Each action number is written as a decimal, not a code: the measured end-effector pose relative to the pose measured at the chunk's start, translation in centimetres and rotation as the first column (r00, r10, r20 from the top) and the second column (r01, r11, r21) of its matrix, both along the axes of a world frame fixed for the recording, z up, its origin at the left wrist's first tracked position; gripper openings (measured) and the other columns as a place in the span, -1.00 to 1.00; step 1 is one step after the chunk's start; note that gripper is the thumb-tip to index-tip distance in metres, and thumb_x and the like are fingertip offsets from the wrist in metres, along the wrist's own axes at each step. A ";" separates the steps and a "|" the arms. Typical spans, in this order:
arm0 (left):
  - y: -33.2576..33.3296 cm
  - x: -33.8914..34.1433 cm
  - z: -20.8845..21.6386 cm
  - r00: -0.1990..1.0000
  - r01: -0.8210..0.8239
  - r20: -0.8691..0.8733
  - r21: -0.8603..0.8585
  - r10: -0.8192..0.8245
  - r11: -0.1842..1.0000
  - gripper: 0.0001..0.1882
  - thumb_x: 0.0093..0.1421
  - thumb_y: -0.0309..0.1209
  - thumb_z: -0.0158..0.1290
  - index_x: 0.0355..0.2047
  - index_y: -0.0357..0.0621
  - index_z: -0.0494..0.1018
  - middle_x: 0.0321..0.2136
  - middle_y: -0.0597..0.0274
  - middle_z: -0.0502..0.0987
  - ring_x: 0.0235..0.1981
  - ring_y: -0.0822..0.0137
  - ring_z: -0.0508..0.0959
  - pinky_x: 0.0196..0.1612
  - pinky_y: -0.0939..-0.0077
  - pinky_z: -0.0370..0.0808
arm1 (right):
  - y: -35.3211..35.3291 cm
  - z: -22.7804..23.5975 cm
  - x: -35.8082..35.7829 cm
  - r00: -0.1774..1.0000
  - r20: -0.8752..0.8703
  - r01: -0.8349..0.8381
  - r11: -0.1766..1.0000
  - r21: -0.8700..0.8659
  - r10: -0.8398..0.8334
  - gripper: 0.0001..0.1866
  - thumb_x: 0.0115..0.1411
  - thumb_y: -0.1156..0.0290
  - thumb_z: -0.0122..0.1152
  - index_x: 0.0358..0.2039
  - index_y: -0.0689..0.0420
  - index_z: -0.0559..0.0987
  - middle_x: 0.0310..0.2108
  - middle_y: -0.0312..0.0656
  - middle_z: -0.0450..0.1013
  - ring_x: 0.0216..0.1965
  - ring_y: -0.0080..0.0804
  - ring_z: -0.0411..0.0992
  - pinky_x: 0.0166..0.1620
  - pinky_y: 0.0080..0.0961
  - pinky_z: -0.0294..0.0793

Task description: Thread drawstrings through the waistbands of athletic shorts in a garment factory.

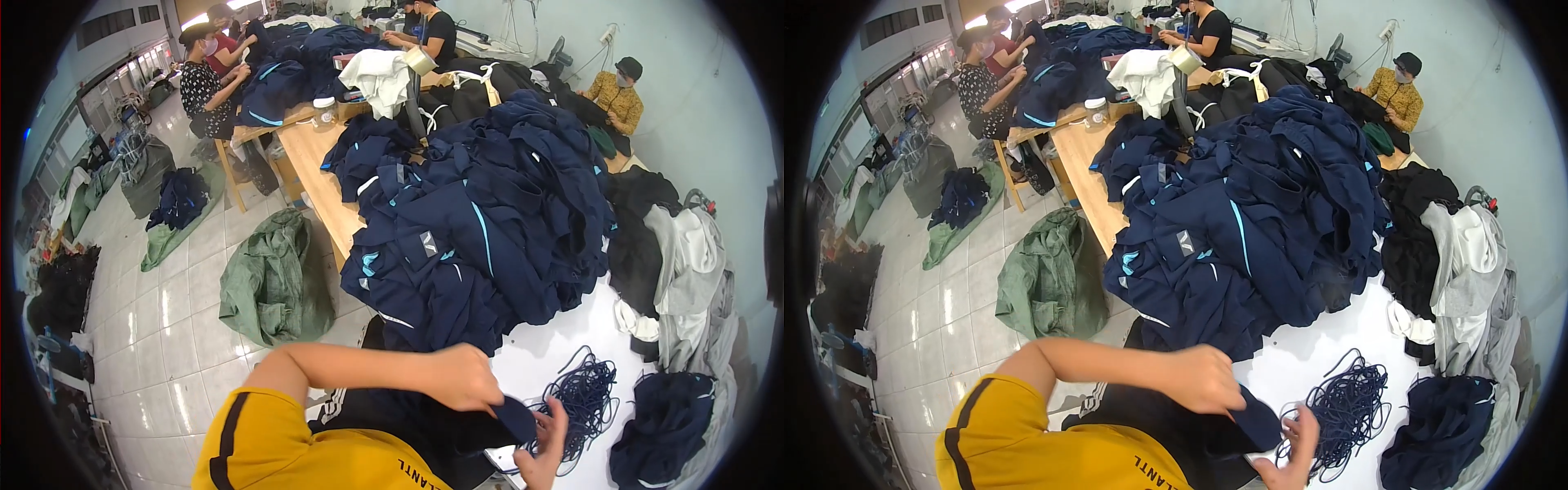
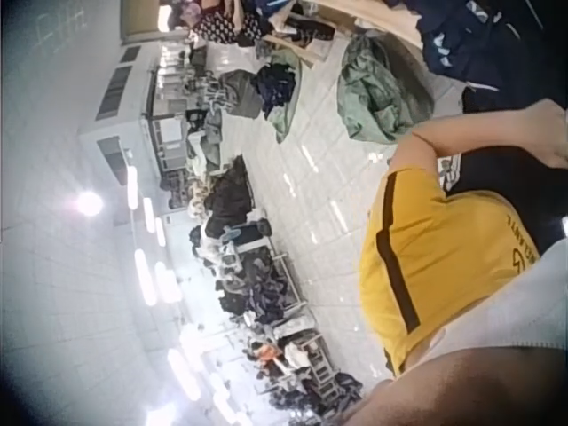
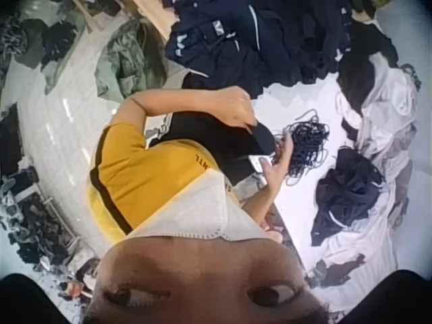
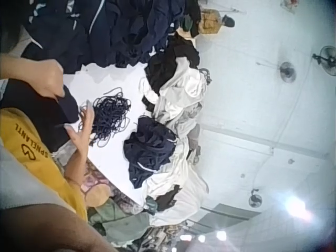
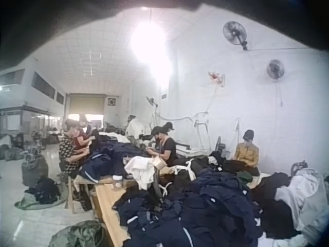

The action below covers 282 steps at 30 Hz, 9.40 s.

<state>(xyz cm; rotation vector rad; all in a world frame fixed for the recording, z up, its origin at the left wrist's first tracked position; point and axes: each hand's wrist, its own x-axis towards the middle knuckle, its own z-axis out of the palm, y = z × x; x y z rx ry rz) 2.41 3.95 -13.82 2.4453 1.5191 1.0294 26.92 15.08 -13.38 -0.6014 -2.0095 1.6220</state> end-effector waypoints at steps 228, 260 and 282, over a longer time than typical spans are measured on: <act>4.5 2.0 -2.6 0.857 0.494 0.501 -0.731 -0.120 0.471 -0.49 0.20 -0.13 0.09 -0.67 -0.24 0.18 -0.76 0.25 0.15 -0.67 0.42 0.15 -0.58 0.47 0.14 | 3.8 1.9 5.7 0.964 0.197 0.159 0.980 0.119 -0.181 -0.88 -0.12 0.59 0.36 -0.49 0.23 0.61 -0.48 -0.23 0.50 -0.39 -0.47 0.46 -0.29 -0.63 0.39; 6.7 2.9 0.8 0.958 -0.274 0.126 0.153 0.257 0.949 -0.76 -0.20 -0.34 0.30 -0.48 -0.07 0.55 -0.60 0.32 0.50 -0.52 0.24 0.46 -0.42 0.38 0.33 | 2.0 2.3 2.5 0.978 0.113 0.123 0.918 0.376 -0.177 -0.05 -0.10 0.48 0.39 0.28 0.21 0.08 0.15 0.03 0.24 0.21 -0.12 0.20 0.22 -0.39 0.12; 1.6 8.1 -4.0 0.704 0.171 0.653 -0.538 0.280 0.825 -0.73 0.09 -0.33 0.19 -0.32 -0.33 0.51 -0.52 -0.02 0.54 -0.58 0.17 0.52 -0.47 0.52 0.40 | 4.5 4.6 3.3 0.938 0.292 0.066 0.925 0.374 -0.185 -0.73 -0.08 0.49 0.40 -0.42 0.23 0.46 -0.52 -0.19 0.43 -0.54 -0.43 0.36 -0.41 -0.59 0.37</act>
